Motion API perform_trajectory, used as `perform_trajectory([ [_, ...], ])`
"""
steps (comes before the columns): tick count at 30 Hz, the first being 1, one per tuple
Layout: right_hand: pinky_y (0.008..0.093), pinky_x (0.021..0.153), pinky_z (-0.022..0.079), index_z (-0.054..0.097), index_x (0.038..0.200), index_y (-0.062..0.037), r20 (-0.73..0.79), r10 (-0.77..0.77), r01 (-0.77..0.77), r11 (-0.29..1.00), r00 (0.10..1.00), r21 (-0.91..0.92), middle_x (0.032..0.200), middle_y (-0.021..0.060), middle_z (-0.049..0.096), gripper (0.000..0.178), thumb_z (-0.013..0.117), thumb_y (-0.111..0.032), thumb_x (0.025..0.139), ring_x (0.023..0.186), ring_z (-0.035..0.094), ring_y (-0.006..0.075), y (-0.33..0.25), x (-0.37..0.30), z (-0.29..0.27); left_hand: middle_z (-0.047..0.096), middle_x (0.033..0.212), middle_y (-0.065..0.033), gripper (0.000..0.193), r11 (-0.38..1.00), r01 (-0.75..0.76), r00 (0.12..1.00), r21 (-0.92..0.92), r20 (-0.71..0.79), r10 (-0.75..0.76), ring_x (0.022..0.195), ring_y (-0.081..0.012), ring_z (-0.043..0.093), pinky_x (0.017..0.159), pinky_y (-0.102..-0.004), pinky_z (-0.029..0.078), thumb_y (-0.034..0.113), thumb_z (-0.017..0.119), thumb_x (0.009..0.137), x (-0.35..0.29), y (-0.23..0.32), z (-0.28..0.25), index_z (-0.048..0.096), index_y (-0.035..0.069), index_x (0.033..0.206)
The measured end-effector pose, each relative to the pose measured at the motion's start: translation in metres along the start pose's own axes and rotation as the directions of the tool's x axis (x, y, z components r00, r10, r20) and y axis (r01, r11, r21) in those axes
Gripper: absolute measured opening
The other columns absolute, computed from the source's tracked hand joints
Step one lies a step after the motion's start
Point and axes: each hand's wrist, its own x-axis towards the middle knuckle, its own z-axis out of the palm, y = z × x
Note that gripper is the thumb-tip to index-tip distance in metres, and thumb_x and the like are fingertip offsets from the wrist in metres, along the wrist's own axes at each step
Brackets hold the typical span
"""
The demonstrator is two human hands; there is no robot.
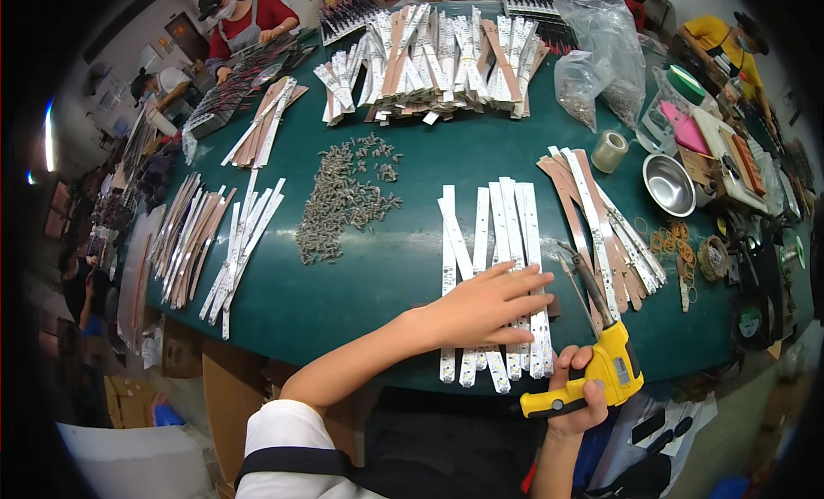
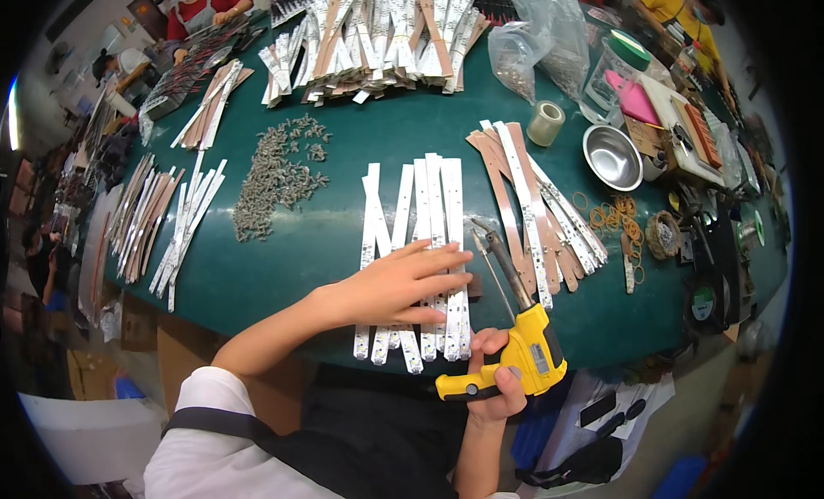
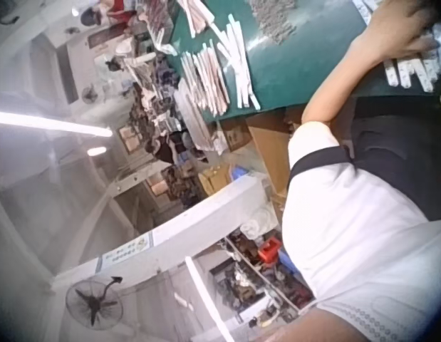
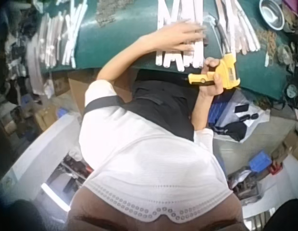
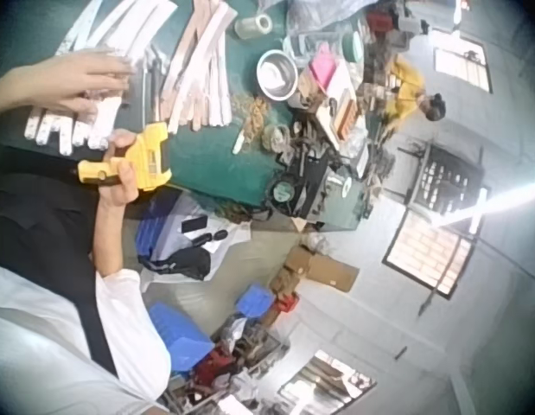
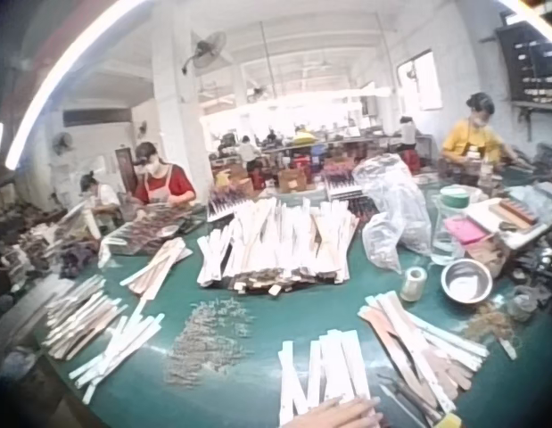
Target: The person arranges LED strips on a work table, places small components from a pile onto the strips by hand, and solders them using a handheld soldering gun.
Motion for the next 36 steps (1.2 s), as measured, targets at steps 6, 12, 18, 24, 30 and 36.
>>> perform_trajectory([
  [6, 0.0394, 0.090, 0.041, 0.044, 0.120, 0.0016, 0.010, 0.003, -0.003, 1.000, 1.000, -0.011, 0.097, 0.0134, 0.053, 0.052, 0.061, -0.015, 0.075, 0.097, 0.052, 0.0270, -0.002, 0.003, 0.000, 0.046, 0.137, -0.0137, 0.050, 0.998, 0.008, 1.000, 0.064, 0.001, -0.008, 0.134, -0.0297, 0.038, 0.110, -0.0493, 0.028, 0.036, 0.062, 0.087, -0.011, 0.001, -0.005, 0.053, 0.006, 0.126],
  [12, 0.0399, 0.090, 0.043, 0.041, 0.121, 0.0007, 0.053, 0.022, -0.020, 0.999, 0.998, -0.030, 0.098, 0.0114, 0.050, 0.049, 0.060, -0.016, 0.080, 0.098, 0.049, 0.0248, 0.005, 0.005, 0.001, 0.045, 0.137, -0.0136, 0.050, 1.000, 0.000, 1.000, 0.020, -0.002, 0.000, 0.134, -0.0292, 0.038, 0.110, -0.0497, 0.029, 0.032, 0.063, 0.086, 0.000, 0.003, 0.000, 0.051, 0.008, 0.128],
  [18, 0.0470, 0.102, 0.036, 0.040, 0.121, -0.0005, 0.054, -0.018, 0.019, 1.000, 0.998, -0.021, 0.101, 0.0108, 0.050, 0.049, 0.061, -0.016, 0.079, 0.101, 0.048, 0.0251, 0.003, 0.004, -0.002, 0.049, 0.126, -0.0165, 0.055, 0.996, -0.092, 0.995, -0.005, -0.024, 0.092, 0.123, -0.0350, 0.046, 0.101, -0.0491, 0.036, 0.030, 0.068, 0.077, 0.006, 0.007, -0.017, 0.053, 0.007, 0.125],
  [24, 0.0592, 0.111, 0.024, 0.044, 0.110, -0.0002, -0.129, -0.076, 0.076, 0.997, 0.989, -0.010, 0.100, 0.0078, 0.048, 0.042, 0.057, -0.023, 0.076, 0.102, 0.049, 0.0222, 0.000, -0.005, 0.002, 0.049, 0.129, -0.0213, 0.063, 0.992, -0.127, 0.991, 0.000, -0.030, 0.127, 0.122, -0.0386, 0.047, 0.103, -0.0483, 0.034, 0.042, 0.066, 0.076, 0.006, 0.022, 0.004, 0.054, 0.000, 0.121],
  [30, 0.0423, 0.097, 0.043, 0.035, 0.138, -0.0014, 0.219, 0.011, -0.071, 0.961, 0.976, 0.267, 0.119, 0.0141, 0.054, 0.050, 0.048, -0.014, 0.091, 0.114, 0.051, 0.0275, -0.003, -0.008, -0.008, 0.048, 0.132, -0.0232, 0.073, 0.992, -0.122, 0.992, -0.006, 0.021, 0.122, 0.124, -0.0398, 0.046, 0.104, -0.0475, 0.034, 0.051, 0.067, 0.074, 0.001, 0.025, 0.000, 0.054, -0.003, 0.121],
  [36, 0.0585, 0.108, 0.028, 0.044, 0.116, -0.0036, -0.161, -0.070, 0.074, 0.997, 0.985, 0.021, 0.103, 0.0073, 0.051, 0.046, 0.057, -0.024, 0.076, 0.105, 0.050, 0.0224, 0.008, -0.006, -0.001, 0.048, 0.132, -0.0228, 0.072, 0.984, -0.160, 0.987, 0.075, 0.001, 0.161, 0.122, -0.0410, 0.046, 0.103, -0.0453, 0.038, 0.049, 0.071, 0.070, 0.007, 0.021, 0.007, 0.056, -0.003, 0.118],
])
